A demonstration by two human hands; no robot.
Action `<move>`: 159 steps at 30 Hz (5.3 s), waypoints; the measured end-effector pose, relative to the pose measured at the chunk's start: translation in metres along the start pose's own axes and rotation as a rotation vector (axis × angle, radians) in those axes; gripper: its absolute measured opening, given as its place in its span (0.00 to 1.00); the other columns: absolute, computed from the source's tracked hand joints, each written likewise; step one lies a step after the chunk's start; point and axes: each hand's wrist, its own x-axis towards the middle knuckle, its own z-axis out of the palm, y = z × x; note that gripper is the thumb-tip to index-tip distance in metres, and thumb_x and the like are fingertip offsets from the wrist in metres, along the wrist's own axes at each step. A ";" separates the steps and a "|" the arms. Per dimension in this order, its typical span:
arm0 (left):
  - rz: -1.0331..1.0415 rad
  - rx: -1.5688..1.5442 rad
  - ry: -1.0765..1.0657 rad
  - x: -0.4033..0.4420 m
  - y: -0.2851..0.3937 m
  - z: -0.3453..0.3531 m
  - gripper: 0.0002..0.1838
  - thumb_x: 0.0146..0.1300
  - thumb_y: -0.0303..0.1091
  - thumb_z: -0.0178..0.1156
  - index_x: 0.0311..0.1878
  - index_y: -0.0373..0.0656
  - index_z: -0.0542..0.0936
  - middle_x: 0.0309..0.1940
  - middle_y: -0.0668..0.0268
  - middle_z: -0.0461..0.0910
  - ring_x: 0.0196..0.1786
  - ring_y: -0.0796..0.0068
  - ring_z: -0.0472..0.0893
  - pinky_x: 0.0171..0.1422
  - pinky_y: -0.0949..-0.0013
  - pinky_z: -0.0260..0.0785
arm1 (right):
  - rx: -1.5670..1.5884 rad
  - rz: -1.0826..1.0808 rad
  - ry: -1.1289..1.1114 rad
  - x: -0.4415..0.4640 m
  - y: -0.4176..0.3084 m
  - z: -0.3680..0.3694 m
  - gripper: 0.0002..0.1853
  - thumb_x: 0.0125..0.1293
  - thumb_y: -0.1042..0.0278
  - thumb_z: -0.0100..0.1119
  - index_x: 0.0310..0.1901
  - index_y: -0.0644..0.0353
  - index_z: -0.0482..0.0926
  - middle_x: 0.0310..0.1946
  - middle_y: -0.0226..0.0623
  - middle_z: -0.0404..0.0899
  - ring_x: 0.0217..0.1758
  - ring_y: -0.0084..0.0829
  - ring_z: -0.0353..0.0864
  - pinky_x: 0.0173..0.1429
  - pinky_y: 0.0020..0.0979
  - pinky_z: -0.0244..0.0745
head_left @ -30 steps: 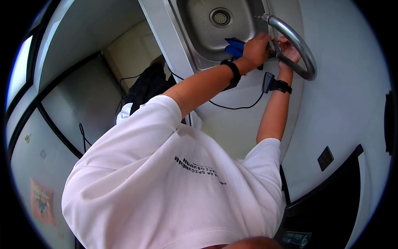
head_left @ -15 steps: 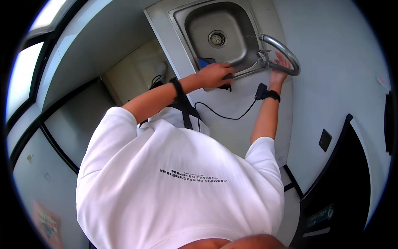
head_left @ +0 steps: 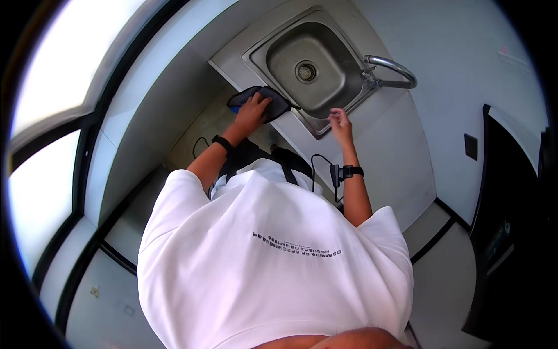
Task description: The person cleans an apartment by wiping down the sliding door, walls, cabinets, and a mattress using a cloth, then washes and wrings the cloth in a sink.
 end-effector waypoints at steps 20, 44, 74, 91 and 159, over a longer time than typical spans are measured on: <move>0.628 -0.483 -0.517 0.048 0.011 0.047 0.21 0.50 0.27 0.66 0.50 0.40 0.78 0.53 0.51 0.75 0.54 0.44 0.74 0.57 0.53 0.69 | -0.355 -0.197 -0.133 -0.045 -0.073 0.096 0.41 0.49 0.78 0.63 0.68 0.51 0.62 0.59 0.48 0.68 0.62 0.52 0.70 0.63 0.44 0.71; 0.516 -0.287 -0.598 0.157 0.018 0.005 0.18 0.63 0.29 0.60 0.57 0.40 0.77 0.50 0.56 0.80 0.53 0.62 0.81 0.57 0.64 0.73 | -0.909 0.794 0.969 -0.119 0.088 -0.085 0.12 0.58 0.71 0.60 0.45 0.56 0.82 0.43 0.44 0.82 0.46 0.47 0.80 0.54 0.43 0.75; 1.142 -0.043 -0.504 0.399 0.223 -0.051 0.10 0.64 0.31 0.61 0.45 0.38 0.85 0.46 0.56 0.85 0.48 0.58 0.84 0.55 0.63 0.77 | -0.034 -0.099 1.183 0.148 -0.031 -0.089 0.31 0.48 0.53 0.78 0.50 0.62 0.77 0.44 0.43 0.80 0.51 0.42 0.80 0.56 0.42 0.76; 0.997 -0.212 -0.875 0.446 0.202 0.009 0.10 0.59 0.22 0.62 0.44 0.35 0.84 0.37 0.51 0.85 0.39 0.60 0.86 0.46 0.64 0.77 | -0.161 0.121 1.237 0.159 0.005 -0.078 0.42 0.44 0.47 0.78 0.56 0.67 0.72 0.44 0.50 0.82 0.47 0.45 0.85 0.51 0.40 0.82; 0.858 -0.159 -0.832 0.447 0.179 -0.031 0.11 0.62 0.21 0.60 0.48 0.34 0.83 0.42 0.57 0.86 0.45 0.70 0.85 0.53 0.69 0.76 | -0.411 0.173 1.133 0.090 0.006 -0.075 0.38 0.52 0.46 0.71 0.60 0.61 0.71 0.57 0.49 0.75 0.62 0.50 0.74 0.64 0.44 0.70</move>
